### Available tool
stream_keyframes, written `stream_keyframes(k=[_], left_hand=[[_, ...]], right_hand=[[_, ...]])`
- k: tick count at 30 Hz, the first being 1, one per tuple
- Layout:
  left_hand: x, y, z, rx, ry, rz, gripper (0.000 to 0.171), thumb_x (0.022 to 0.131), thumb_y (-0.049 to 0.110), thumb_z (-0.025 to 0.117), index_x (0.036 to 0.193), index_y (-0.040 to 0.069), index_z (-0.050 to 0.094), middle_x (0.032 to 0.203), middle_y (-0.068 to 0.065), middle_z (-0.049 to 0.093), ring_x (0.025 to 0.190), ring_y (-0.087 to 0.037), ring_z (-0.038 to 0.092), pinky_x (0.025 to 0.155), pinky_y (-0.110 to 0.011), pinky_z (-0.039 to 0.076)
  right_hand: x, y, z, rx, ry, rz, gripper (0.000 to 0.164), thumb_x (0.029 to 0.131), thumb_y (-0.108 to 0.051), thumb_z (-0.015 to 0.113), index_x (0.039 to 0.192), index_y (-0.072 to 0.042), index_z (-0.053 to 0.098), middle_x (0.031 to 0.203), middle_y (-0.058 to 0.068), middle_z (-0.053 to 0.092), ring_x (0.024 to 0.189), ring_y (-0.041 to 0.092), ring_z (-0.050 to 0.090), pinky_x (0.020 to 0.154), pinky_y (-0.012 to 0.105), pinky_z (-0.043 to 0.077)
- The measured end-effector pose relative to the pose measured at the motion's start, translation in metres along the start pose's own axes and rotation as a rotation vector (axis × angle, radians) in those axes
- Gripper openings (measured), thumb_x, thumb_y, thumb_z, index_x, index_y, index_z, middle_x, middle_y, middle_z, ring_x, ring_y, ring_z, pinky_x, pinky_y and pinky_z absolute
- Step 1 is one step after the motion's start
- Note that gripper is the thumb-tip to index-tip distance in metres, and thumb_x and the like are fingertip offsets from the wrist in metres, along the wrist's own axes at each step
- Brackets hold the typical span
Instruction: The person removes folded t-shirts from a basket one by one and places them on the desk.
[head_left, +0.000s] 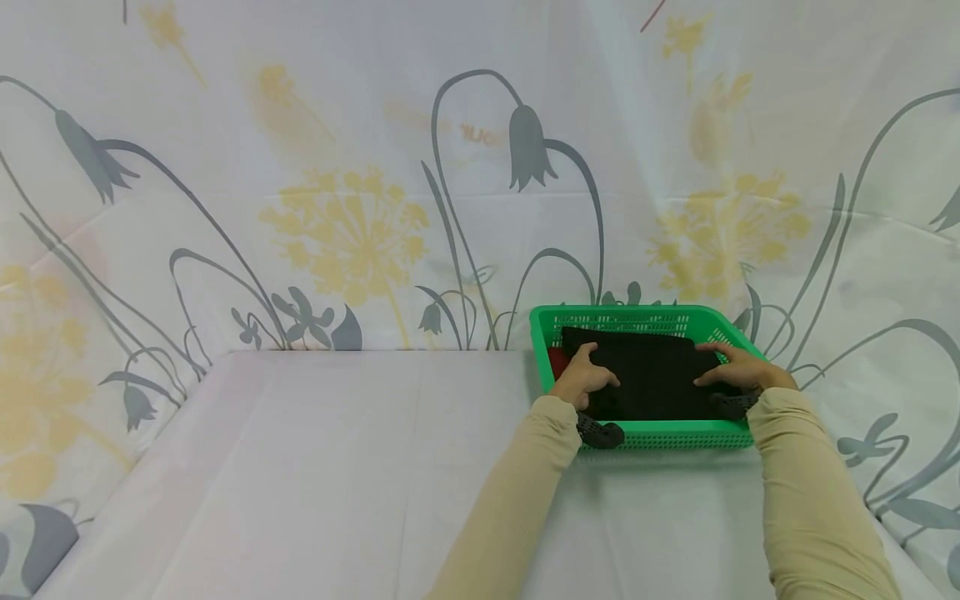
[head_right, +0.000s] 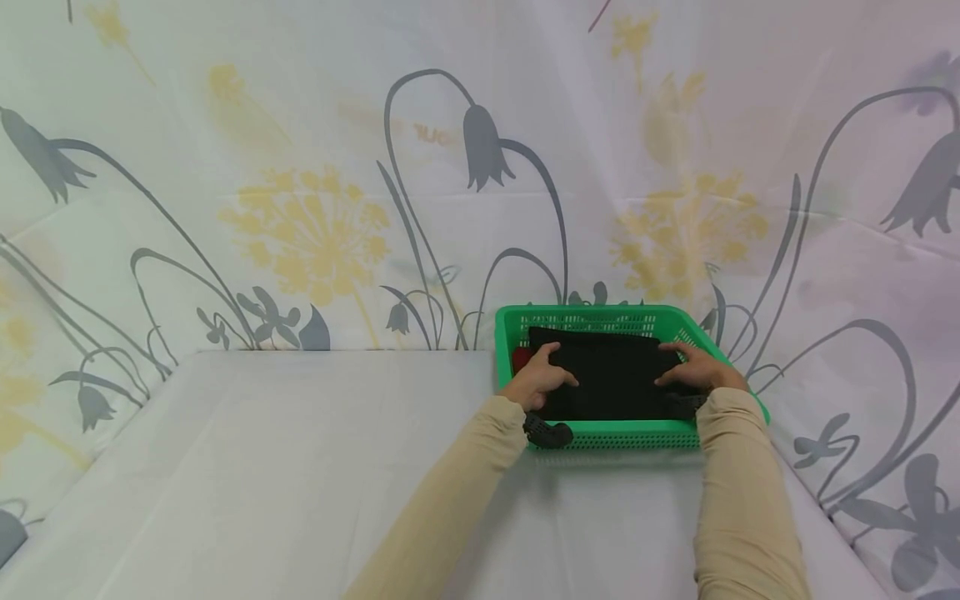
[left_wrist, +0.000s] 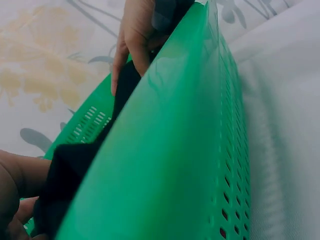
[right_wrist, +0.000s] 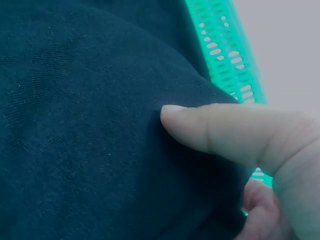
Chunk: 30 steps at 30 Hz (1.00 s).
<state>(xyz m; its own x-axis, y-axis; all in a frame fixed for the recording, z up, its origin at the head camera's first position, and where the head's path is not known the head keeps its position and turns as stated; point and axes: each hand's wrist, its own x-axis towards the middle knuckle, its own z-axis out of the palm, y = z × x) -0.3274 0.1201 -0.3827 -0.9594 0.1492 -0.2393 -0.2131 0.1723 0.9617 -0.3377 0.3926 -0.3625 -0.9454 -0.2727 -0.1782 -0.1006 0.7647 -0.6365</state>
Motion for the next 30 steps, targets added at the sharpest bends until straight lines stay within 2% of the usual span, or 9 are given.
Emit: stream_keyframes(k=[1, 5, 11, 20, 30], left_hand=[[-0.001, 0.0001, -0.0003, 0.002, -0.008, 0.008, 0.069, 0.086, 0.002, 0.071, 0.146, 0.02, 0.042, 0.143, -0.008, 0.044, 0.125, -0.033, 0.046, 0.09, -0.044, 0.046], [-0.0034, 0.0005, -0.0002, 0.003, -0.018, 0.022, 0.068, 0.087, 0.003, 0.07, 0.146, 0.019, 0.042, 0.143, -0.009, 0.044, 0.127, -0.034, 0.044, 0.095, -0.047, 0.044], [-0.0047, 0.0013, -0.0008, 0.001, -0.028, 0.023, 0.067, 0.087, 0.003, 0.069, 0.147, 0.018, 0.041, 0.144, -0.009, 0.042, 0.128, -0.035, 0.043, 0.097, -0.048, 0.042], [-0.0051, 0.002, -0.0006, 0.003, -0.035, 0.022, 0.064, 0.088, 0.0, 0.067, 0.144, 0.021, 0.046, 0.145, -0.006, 0.042, 0.128, -0.034, 0.043, 0.094, -0.046, 0.044], [-0.0053, 0.0025, -0.0032, -0.099, -0.016, 0.045, 0.062, 0.087, -0.002, 0.065, 0.143, 0.018, 0.049, 0.143, -0.01, 0.043, 0.127, -0.033, 0.044, 0.094, -0.046, 0.043]], right_hand=[[0.0001, 0.0, -0.0001, 0.004, 0.005, -0.005, 0.076, 0.088, -0.014, 0.067, 0.141, 0.016, 0.022, 0.143, 0.048, -0.004, 0.126, 0.067, 0.005, 0.096, 0.071, 0.025], [-0.0015, -0.0027, 0.0009, 0.033, 0.023, 0.004, 0.075, 0.088, -0.012, 0.068, 0.142, 0.015, 0.023, 0.144, 0.046, -0.01, 0.127, 0.067, 0.004, 0.097, 0.071, 0.024], [-0.0015, -0.0034, 0.0009, 0.034, -0.002, 0.005, 0.076, 0.089, -0.013, 0.067, 0.143, 0.014, 0.021, 0.144, 0.046, -0.007, 0.128, 0.066, 0.002, 0.097, 0.071, 0.024], [-0.002, -0.0055, 0.0011, 0.056, -0.037, -0.064, 0.073, 0.088, -0.008, 0.065, 0.144, 0.012, 0.023, 0.145, 0.045, -0.003, 0.128, 0.065, 0.006, 0.095, 0.071, 0.026], [-0.0055, -0.0082, 0.0002, 0.076, -0.021, -0.063, 0.069, 0.09, -0.009, 0.064, 0.143, 0.014, 0.025, 0.144, 0.046, -0.001, 0.125, 0.065, 0.015, 0.093, 0.068, 0.031]])
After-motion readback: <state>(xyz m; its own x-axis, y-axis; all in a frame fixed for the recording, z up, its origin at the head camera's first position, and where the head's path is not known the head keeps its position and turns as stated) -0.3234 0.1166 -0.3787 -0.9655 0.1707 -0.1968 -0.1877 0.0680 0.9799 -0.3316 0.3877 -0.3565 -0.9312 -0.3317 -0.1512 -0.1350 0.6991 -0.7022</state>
